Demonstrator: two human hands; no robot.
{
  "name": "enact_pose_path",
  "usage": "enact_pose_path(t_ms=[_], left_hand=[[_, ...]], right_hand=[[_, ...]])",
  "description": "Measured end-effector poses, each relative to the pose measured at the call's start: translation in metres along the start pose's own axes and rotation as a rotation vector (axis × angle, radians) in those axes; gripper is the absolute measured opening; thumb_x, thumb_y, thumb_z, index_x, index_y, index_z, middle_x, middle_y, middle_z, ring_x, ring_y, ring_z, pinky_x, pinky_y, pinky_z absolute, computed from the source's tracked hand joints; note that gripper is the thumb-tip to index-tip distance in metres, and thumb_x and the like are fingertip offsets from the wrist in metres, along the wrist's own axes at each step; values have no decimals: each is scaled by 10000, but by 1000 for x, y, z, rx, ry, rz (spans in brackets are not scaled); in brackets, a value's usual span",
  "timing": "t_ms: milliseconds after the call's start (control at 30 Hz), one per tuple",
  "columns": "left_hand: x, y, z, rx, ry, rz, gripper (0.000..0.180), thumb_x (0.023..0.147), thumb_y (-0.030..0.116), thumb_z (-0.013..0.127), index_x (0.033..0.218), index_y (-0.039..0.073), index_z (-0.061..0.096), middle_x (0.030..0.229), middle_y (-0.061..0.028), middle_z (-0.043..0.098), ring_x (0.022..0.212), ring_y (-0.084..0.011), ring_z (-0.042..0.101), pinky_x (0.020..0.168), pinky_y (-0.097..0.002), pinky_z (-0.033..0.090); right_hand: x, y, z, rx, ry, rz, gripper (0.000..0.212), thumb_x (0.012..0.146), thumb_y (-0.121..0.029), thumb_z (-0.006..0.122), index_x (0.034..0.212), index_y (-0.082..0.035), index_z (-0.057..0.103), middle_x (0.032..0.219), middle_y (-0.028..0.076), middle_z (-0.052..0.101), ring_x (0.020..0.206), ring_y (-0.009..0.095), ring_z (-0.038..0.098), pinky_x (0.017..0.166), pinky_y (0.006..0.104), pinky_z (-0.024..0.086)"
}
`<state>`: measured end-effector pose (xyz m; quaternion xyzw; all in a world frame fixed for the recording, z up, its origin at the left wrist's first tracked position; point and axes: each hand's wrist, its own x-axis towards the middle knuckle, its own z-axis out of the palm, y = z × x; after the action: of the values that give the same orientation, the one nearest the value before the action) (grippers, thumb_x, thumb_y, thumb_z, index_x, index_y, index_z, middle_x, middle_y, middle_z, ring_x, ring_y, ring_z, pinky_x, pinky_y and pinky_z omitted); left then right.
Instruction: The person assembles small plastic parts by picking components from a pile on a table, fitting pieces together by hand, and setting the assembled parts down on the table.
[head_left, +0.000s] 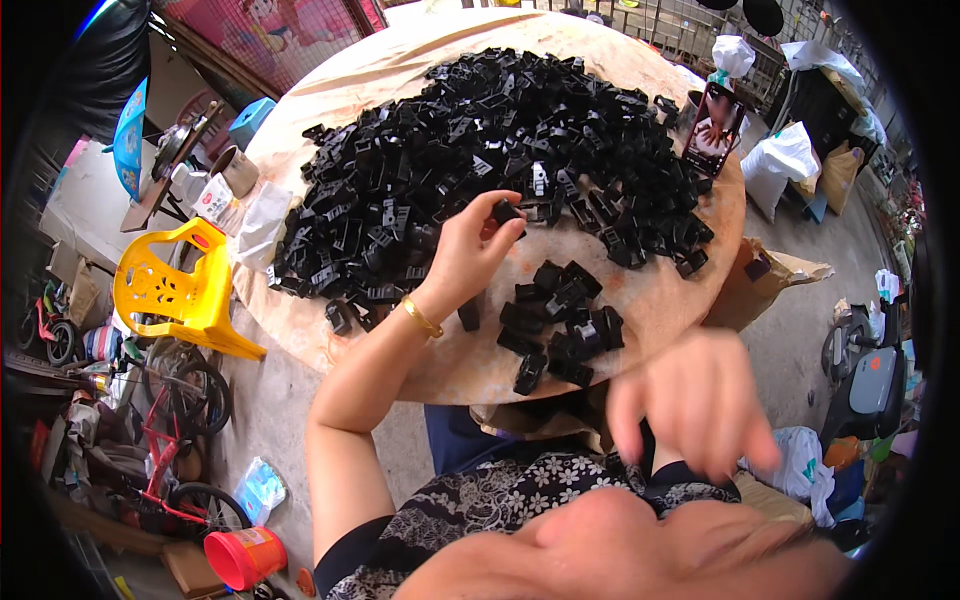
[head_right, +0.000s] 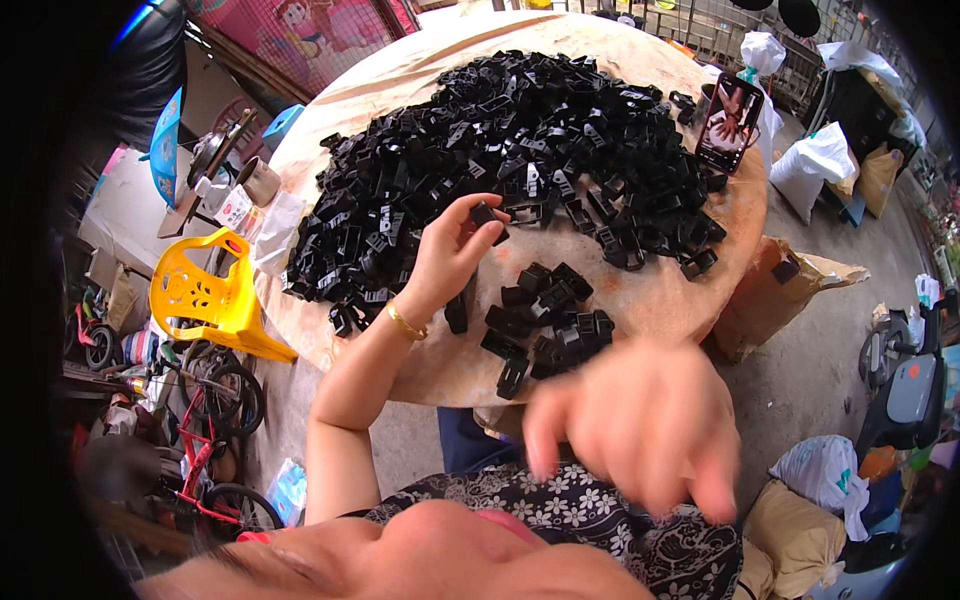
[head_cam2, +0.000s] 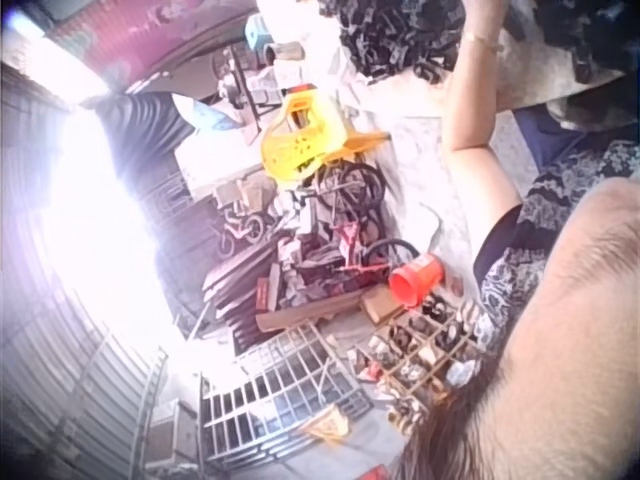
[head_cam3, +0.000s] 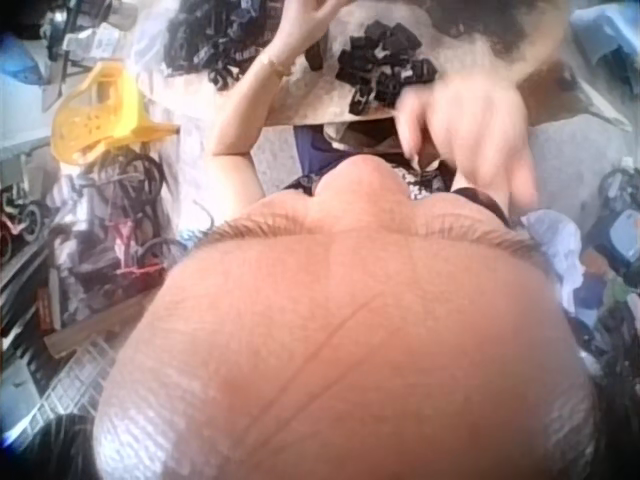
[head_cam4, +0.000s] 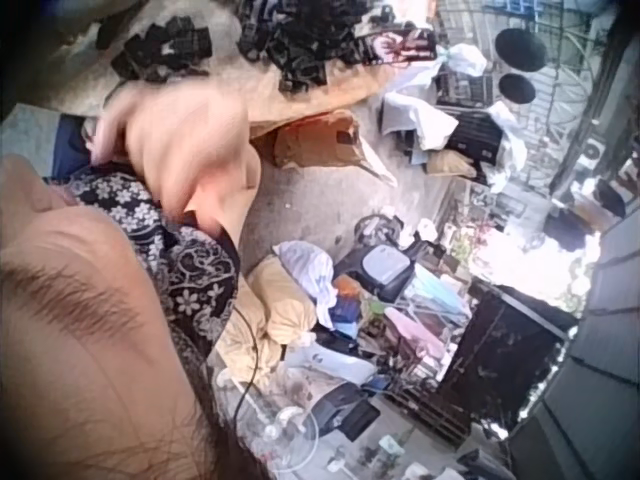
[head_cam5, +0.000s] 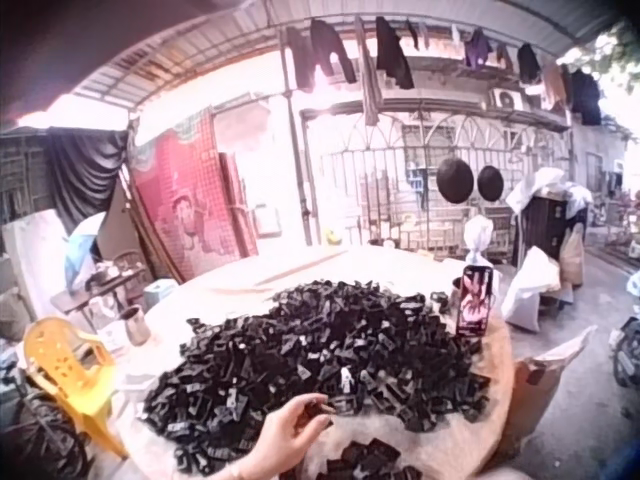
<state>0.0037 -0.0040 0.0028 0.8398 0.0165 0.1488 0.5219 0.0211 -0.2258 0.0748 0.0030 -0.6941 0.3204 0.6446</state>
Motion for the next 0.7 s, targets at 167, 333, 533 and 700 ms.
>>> enact_pose_path(t_ms=[167,333,533,700], left_hand=[[-5,3,7,118,3,244,316,842,39,612,1146,7,531,943,-71,657,830,-122,618,746,-245,492],[-6,3,7,213,12,301,332,819,31,631,1136,11,532,923,-96,660,843,-167,639,747,-268,500],[-7,2,9,271,-7,290,339,810,41,642,1132,25,538,914,-97,662,843,-197,648,734,-281,502],[-7,-3,9,316,20,351,349,804,45,646,1138,44,543,912,-93,662,831,-205,648,709,-282,498]], right_hand=[[7,-22,34,118,29,47,347,916,-244,532,632,-48,568,582,50,528,545,207,522,820,539,423],[12,-18,42,163,138,70,364,912,-234,533,582,-81,521,566,37,509,526,183,510,787,515,417],[19,-14,39,248,83,46,293,846,-210,613,584,-83,577,603,34,588,451,223,512,535,424,428],[3,-19,41,299,45,51,312,873,-239,552,631,-42,553,640,83,575,477,223,523,653,519,419]])
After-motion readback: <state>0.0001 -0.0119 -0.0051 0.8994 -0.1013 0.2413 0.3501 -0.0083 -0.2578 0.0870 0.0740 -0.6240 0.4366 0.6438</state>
